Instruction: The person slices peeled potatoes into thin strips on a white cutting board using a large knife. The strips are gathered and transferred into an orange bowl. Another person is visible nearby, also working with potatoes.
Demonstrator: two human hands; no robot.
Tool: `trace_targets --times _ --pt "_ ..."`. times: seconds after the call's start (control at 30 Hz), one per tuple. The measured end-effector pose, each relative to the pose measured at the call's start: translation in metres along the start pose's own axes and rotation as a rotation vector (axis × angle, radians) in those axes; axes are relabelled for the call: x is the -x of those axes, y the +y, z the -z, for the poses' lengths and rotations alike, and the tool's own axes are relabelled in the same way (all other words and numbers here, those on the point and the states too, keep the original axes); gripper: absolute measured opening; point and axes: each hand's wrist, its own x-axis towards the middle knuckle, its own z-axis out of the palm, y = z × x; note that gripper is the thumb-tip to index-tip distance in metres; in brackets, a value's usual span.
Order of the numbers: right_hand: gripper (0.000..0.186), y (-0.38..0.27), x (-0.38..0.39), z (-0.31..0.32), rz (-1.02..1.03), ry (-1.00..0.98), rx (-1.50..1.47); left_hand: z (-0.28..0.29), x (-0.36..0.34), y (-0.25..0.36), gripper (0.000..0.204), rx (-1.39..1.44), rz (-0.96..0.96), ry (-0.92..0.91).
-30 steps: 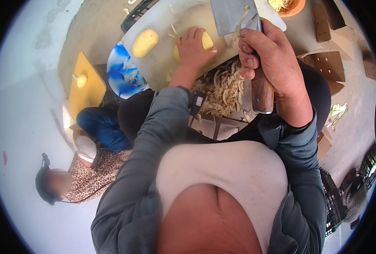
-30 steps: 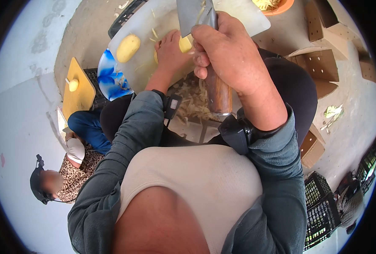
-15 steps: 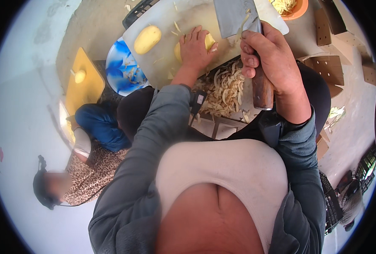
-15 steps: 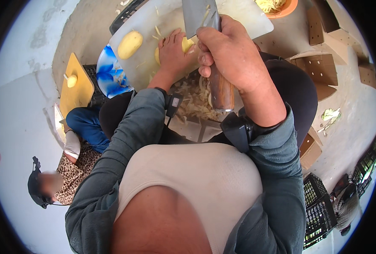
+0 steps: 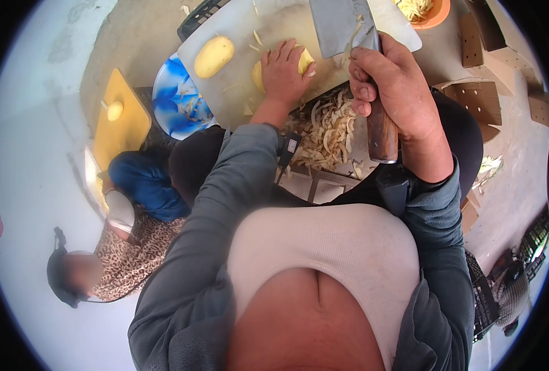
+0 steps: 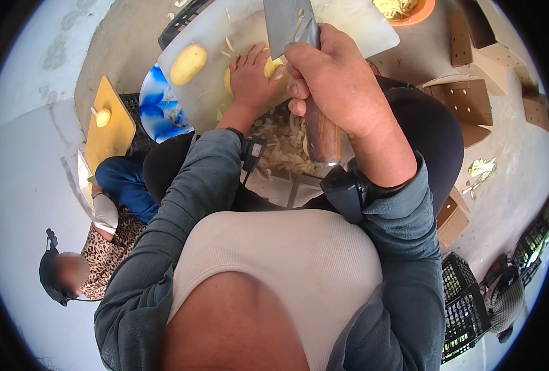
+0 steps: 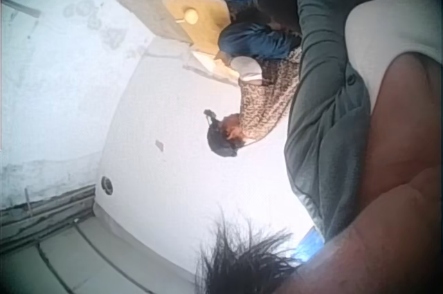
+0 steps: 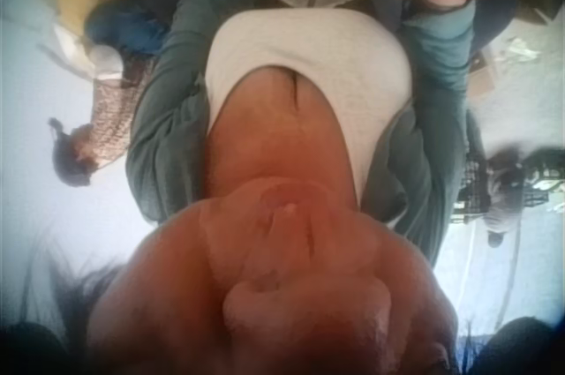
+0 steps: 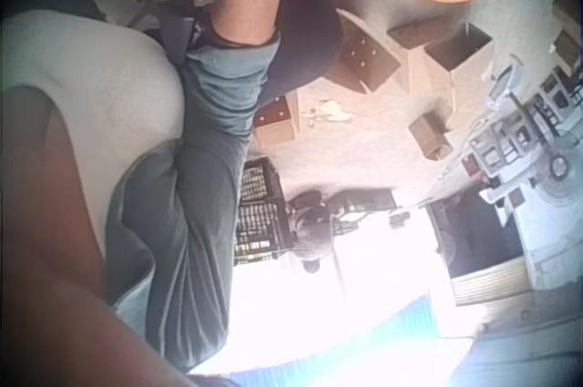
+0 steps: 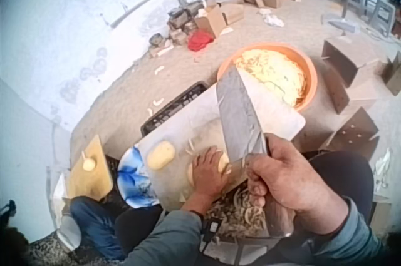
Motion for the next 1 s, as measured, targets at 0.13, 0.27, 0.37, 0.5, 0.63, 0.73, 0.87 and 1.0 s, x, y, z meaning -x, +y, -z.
trace_targets --times 0.13,0.27,0.37,0.5,0.63,0.73,0.87,1.0 --pt "0.015 0.001 -0.001 -0.001 -0.014 0.012 0.043 0.002 -0.002 -0.001 0.051 0.006 -0.001 -0.022" --pt "0.016 0.008 -0.006 -0.002 -0.013 0.044 0.102 0.014 -0.006 0.004 0.053 0.071 0.049 0.002" --pt "0.017 0.023 -0.015 -0.003 -0.007 0.052 0.207 0.025 -0.006 0.001 0.052 0.136 0.079 0.039" --pt "0.021 0.046 -0.029 -0.002 0.071 0.066 0.641 0.037 0.006 -0.020 0.049 0.162 0.058 0.014" --pt "0.025 0.088 -0.049 0.009 0.299 0.061 1.058 0.020 0.025 -0.032 0.047 0.240 0.041 0.057" --pt "0.024 0.116 -0.060 0.017 0.221 0.043 1.179 0.018 0.027 -0.031 0.046 0.236 0.052 0.062" --pt "0.026 0.154 -0.062 0.018 0.199 0.025 1.199 0.020 0.029 -0.028 0.046 0.244 0.076 0.057" --pt "0.029 0.154 -0.063 0.018 0.196 0.016 1.248 0.023 0.030 -0.027 0.047 0.265 0.092 0.052"
